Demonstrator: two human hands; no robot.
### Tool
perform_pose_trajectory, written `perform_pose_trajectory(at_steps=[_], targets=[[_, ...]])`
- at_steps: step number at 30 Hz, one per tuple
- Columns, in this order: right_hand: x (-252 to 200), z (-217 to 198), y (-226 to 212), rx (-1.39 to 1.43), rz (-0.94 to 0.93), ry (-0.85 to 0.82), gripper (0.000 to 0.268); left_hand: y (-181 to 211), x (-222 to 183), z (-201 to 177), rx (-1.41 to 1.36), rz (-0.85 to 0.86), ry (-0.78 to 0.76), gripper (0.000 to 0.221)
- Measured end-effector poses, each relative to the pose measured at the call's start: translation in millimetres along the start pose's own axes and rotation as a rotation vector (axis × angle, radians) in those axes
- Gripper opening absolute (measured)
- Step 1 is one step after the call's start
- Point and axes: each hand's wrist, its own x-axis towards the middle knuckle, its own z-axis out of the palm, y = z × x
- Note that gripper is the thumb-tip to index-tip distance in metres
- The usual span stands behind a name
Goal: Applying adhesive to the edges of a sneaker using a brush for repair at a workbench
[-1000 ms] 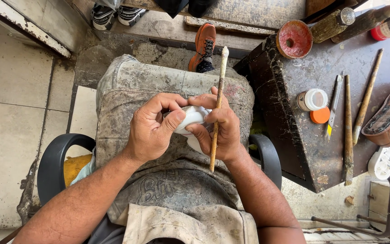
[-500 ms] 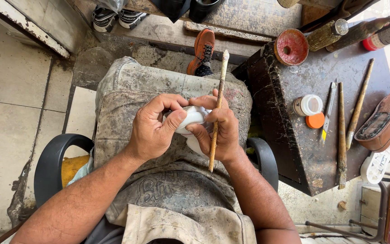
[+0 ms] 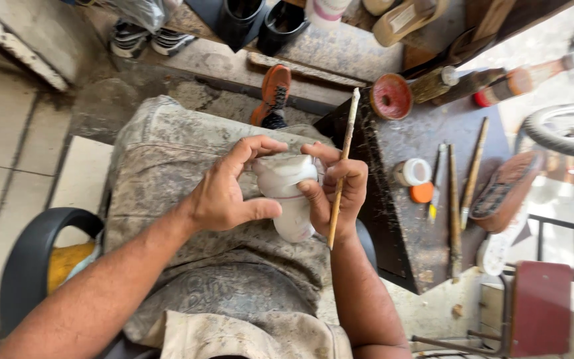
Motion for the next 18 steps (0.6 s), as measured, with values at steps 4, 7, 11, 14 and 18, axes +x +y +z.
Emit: perform_pose_trajectory(at_steps=[4,7,11,14,18], targets=[[-1,-18,12,0.156,0.013,0.108,0.043,-41,8,19,0.110,0.021,-0.028,0.096],[1,-25,8,0.185,0.048,0.181,0.040,-16,16,30,0.177,0.053,0.056,0.077],[-1,-25,4,0.351,0.194,0.258,0.034,6,15,28,0.410,0.159,0.071,0.065],[-7,-17,7,0.404,0.238,0.232,0.039,1,5,26,0.585,0.151,0.077,0.066],[-16,1,13,0.406,0.324,0.236,0.043,-6,-10,24,0.742,0.105,0.062,0.062]])
